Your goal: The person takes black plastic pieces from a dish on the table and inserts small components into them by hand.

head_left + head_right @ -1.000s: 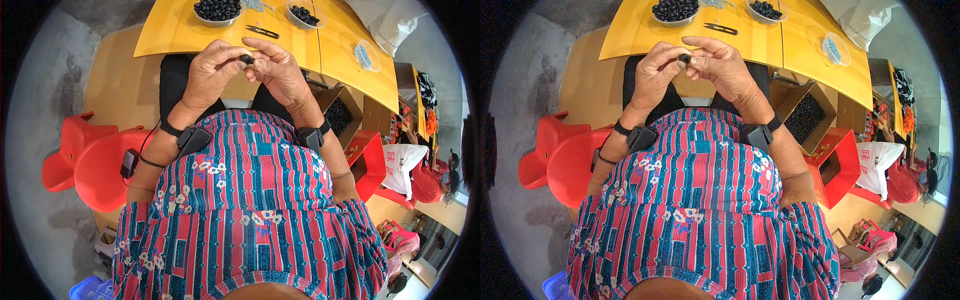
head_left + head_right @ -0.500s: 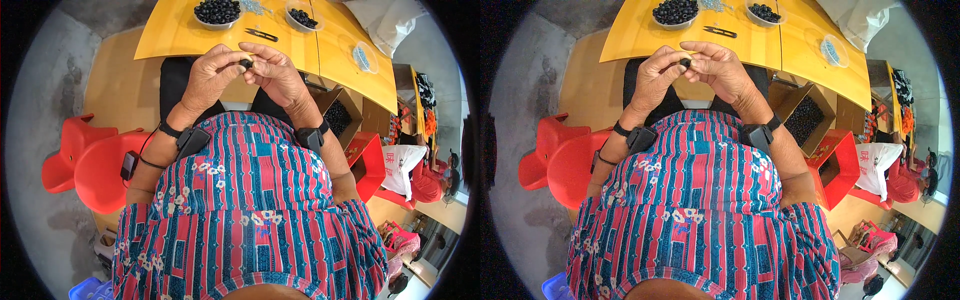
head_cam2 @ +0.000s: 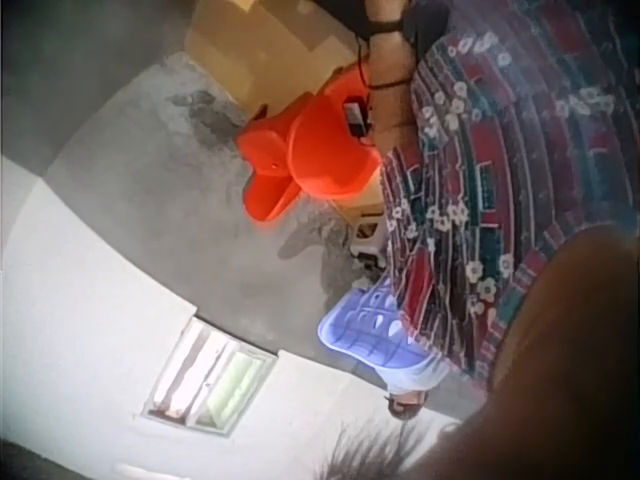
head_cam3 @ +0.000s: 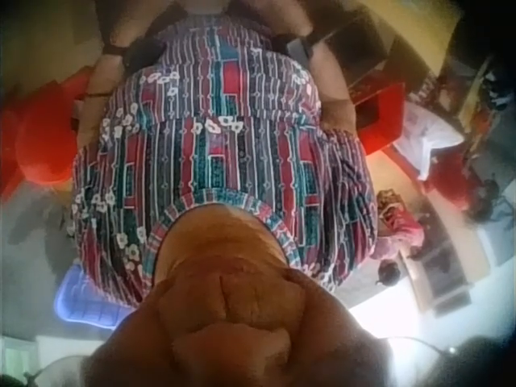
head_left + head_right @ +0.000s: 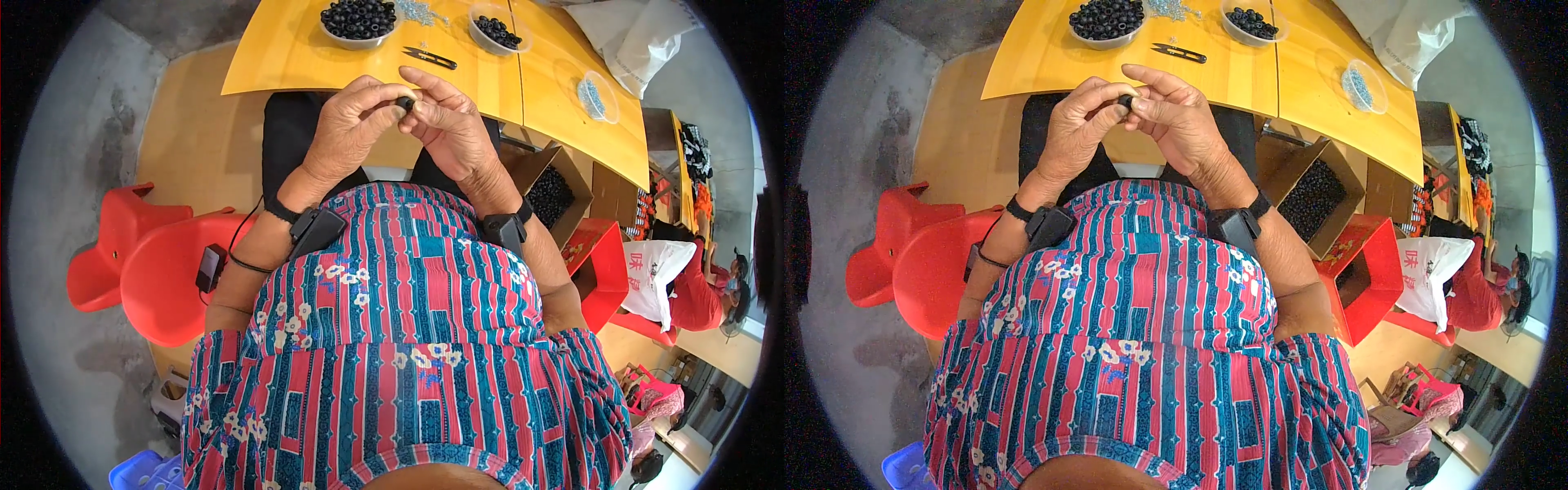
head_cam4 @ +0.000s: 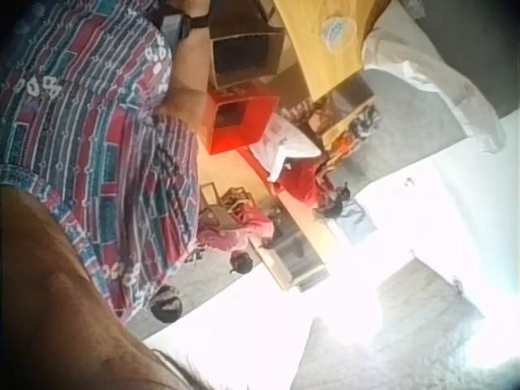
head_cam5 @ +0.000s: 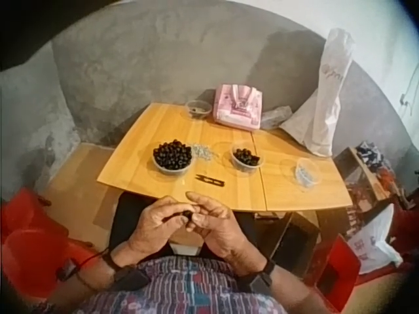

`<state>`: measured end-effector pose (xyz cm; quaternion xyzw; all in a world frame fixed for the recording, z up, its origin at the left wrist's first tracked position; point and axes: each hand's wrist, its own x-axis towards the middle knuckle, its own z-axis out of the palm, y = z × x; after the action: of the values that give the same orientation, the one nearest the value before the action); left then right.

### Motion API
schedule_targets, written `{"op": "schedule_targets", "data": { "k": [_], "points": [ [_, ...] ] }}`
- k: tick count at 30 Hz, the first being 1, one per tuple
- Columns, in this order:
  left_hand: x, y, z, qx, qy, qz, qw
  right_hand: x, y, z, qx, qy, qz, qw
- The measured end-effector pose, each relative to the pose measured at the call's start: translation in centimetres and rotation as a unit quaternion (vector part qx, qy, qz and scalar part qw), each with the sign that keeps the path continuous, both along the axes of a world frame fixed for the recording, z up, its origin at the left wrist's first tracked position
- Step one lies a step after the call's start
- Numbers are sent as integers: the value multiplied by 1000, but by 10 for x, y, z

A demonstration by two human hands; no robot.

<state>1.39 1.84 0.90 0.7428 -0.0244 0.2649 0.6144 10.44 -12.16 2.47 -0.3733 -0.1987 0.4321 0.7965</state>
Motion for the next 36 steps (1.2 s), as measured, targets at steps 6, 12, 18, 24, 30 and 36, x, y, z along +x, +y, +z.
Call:
{"op": "schedule_targets", "data": {
  "k": [6, 12, 18, 24, 30, 36],
  "points": [
    [-6, -11, -1, -289, 46, -130, 947, 1, 0, 3, -46, -151, -74, 985],
    [-3, -11, 3, -123, 67, -102, 985, -10, 0, 7, -99, -306, -105, 941],
    [-5, -17, 2, -36, 18, -62, 997, -11, 5, 2, -80, -350, -130, 924],
    [-2, -18, 1, 16, 13, -43, 999, -12, 4, 8, -80, -361, -137, 919],
    [-2, -23, 4, 44, -12, -13, 999, -8, 2, 5, -94, -392, -150, 903],
    [-4, -25, 8, 43, -27, -12, 999, -11, 3, 10, -85, -401, -156, 899]
  ]
}}
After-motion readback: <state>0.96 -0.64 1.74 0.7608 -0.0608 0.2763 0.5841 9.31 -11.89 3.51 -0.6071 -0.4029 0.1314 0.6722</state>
